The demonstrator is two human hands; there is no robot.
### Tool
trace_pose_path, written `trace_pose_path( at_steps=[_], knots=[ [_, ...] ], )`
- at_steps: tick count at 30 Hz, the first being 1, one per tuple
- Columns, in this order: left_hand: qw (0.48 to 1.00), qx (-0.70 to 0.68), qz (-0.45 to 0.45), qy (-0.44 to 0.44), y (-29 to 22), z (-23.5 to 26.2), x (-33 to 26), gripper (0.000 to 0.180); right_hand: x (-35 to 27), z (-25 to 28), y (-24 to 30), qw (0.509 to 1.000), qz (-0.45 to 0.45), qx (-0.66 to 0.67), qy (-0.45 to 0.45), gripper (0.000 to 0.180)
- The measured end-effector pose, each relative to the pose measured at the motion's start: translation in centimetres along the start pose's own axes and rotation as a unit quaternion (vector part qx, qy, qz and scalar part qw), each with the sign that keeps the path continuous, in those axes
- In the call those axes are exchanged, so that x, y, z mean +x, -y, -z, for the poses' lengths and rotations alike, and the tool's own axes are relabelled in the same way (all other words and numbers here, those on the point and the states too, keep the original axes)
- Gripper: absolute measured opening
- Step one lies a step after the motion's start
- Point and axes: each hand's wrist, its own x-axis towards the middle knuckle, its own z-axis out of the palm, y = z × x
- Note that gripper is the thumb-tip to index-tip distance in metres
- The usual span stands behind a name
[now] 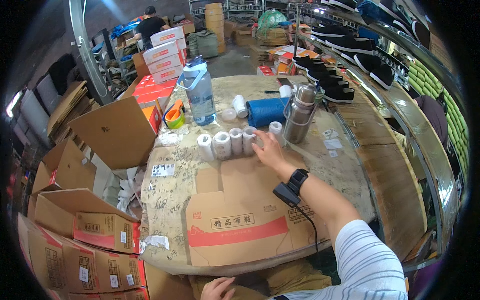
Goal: Packing shoes into boxes and stacking them in a warehouse.
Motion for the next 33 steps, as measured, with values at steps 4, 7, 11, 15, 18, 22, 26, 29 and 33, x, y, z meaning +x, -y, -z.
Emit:
trace_pose_path(
  at_steps=[4,7,11,15,18,22,26,29,33],
  knots=[
    [1.0,-0.014,0.003,-0.005,-0.9,-0.7,0.3,0.031,0.3,-1.2,0.0,0.997,0.013,-0.079,-0.025,0.035],
    [0.999,-0.031,0.002,0.007,-1.3,-1.3,0.4,0.031,1.1,-0.9,-1.5,0.996,0.046,-0.068,-0.022,0.029],
    [0.999,-0.036,-0.001,0.007,-1.7,-1.2,0.3,0.032,-0.1,0.9,-2.2,0.996,0.017,-0.066,-0.059,0.024],
    [0.999,-0.038,-0.01,-0.016,-1.7,-0.9,0.3,0.031,-3.4,2.7,-1.4,0.989,-0.079,0.121,-0.032,0.02],
    [0.999,-0.039,-0.027,-0.023,-2.4,-0.5,0.6,0.03,-4.8,3.5,0.6,0.956,-0.045,0.288,0.03,0.016],
    [0.998,-0.04,-0.04,-0.035,-3.8,-0.2,0.7,0.03,-4.8,3.8,1.7,0.93,-0.044,0.361,0.044,0.016],
    [0.997,-0.06,-0.031,-0.028,-4.7,-0.7,-0.5,0.032,-2.2,4.2,1.4,0.989,-0.01,0.145,0.005,0.014],
    [0.996,-0.068,-0.017,-0.061,-5.3,-0.3,-0.9,0.035,-2.3,3.4,4.1,0.97,-0.006,0.231,0.069,0.015],
    [0.935,-0.284,0.086,-0.196,-3.6,-0.8,-0.9,0.086,-9.3,3.0,13.3,0.879,0.001,0.414,0.238,0.013]
  ],
)
